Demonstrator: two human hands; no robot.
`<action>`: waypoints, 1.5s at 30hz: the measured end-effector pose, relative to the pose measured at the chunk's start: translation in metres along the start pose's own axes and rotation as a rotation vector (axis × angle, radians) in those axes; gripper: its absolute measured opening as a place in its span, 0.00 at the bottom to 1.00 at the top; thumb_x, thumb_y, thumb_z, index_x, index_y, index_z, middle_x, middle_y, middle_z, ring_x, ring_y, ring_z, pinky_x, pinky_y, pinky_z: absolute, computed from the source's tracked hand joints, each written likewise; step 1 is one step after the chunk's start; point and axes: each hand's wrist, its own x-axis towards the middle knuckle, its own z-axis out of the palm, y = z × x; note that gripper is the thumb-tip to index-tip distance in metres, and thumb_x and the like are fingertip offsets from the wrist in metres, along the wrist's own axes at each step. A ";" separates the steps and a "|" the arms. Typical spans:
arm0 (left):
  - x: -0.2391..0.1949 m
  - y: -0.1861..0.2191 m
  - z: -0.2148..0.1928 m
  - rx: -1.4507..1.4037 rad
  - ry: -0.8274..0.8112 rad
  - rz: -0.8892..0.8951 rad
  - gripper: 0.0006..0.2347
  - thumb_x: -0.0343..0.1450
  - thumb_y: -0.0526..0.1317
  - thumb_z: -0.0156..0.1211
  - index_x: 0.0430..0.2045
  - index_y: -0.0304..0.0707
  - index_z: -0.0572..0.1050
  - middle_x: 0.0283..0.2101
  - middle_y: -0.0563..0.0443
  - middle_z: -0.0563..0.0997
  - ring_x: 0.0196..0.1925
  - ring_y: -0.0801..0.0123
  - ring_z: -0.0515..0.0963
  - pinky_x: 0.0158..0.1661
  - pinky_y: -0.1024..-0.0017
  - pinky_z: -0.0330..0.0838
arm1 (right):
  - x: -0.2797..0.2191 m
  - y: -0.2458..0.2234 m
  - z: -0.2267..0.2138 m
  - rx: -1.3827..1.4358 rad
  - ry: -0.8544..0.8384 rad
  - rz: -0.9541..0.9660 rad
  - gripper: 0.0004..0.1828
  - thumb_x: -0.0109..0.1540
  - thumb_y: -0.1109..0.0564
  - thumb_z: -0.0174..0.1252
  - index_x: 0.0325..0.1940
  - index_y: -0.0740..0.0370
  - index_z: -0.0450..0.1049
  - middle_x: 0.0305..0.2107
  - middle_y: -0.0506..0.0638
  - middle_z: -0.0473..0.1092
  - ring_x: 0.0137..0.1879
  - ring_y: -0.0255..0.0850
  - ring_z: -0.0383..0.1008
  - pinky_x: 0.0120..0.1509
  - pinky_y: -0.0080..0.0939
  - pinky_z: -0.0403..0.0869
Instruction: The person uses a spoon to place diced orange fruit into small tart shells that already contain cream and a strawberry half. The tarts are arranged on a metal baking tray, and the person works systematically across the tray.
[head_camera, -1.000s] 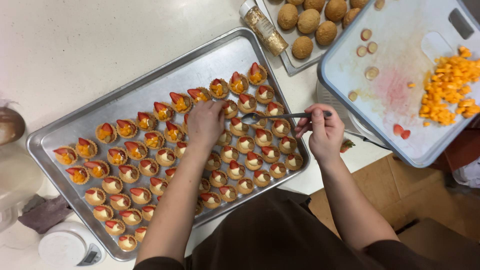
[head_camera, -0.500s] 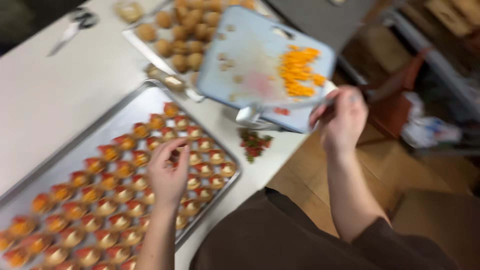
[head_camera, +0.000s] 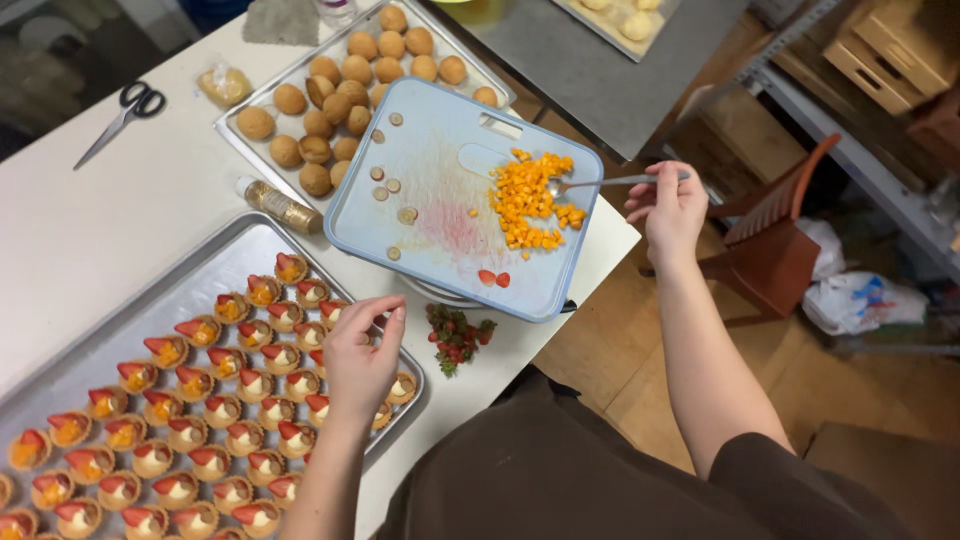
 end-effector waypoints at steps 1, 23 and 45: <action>0.000 -0.001 0.003 0.016 0.010 -0.002 0.06 0.72 0.36 0.64 0.38 0.34 0.82 0.38 0.50 0.84 0.32 0.72 0.78 0.37 0.75 0.73 | 0.003 0.005 0.002 0.027 -0.024 0.030 0.14 0.76 0.50 0.46 0.47 0.63 0.70 0.28 0.51 0.73 0.28 0.37 0.74 0.26 0.34 0.74; -0.025 -0.043 -0.046 0.009 0.146 -0.019 0.05 0.72 0.34 0.64 0.39 0.33 0.81 0.40 0.48 0.83 0.37 0.68 0.81 0.40 0.74 0.75 | -0.094 -0.051 0.074 0.327 -0.199 0.077 0.13 0.80 0.50 0.45 0.49 0.62 0.66 0.27 0.53 0.69 0.28 0.43 0.69 0.31 0.43 0.71; -0.006 -0.230 -0.161 0.301 0.008 0.020 0.07 0.69 0.34 0.66 0.40 0.38 0.81 0.45 0.47 0.80 0.48 0.53 0.81 0.46 0.61 0.77 | -0.243 0.069 0.347 0.019 -0.672 0.215 0.14 0.76 0.52 0.47 0.52 0.67 0.69 0.33 0.53 0.73 0.35 0.38 0.77 0.33 0.34 0.78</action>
